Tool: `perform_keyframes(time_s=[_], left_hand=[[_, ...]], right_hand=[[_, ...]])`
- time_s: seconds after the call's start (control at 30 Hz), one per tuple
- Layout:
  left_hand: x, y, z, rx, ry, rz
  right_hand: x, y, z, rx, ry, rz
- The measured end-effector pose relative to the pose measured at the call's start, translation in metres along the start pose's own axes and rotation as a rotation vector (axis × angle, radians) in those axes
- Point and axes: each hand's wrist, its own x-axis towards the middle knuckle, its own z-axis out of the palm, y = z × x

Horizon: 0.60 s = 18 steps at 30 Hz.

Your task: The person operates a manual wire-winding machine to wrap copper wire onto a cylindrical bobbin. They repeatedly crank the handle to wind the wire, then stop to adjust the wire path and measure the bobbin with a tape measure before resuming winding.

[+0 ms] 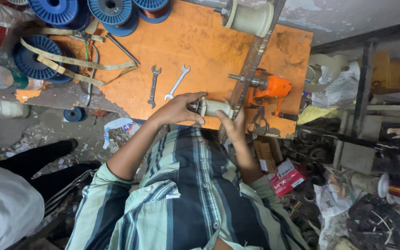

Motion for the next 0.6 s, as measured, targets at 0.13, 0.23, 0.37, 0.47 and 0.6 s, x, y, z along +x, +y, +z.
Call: perform_keyframes(time_s=[0.13, 0.23, 0.37, 0.47, 0.6], left_hand=[[0.004, 0.000, 0.000, 0.071, -0.034, 0.007], [-0.004, 0.001, 0.000, 0.038, 0.023, 0.109], [-0.018, 0.002, -0.006, -0.202, 0.099, -0.054], [-0.027, -0.005, -0.001, -0.168, 0.206, -0.275], [-0.026, -0.018, 0.005, -0.419, 0.146, 0.091]], right_hand=[[0.001, -0.002, -0.011, 0.226, -0.004, 0.317], [-0.006, 0.004, -0.010, 0.353, 0.059, 0.373], [-0.004, 0.015, -0.008, 0.421, 0.083, 0.346], [-0.006, 0.023, -0.012, 0.394, 0.096, 0.319], [-0.004, 0.021, -0.015, 0.454, 0.081, 0.380]])
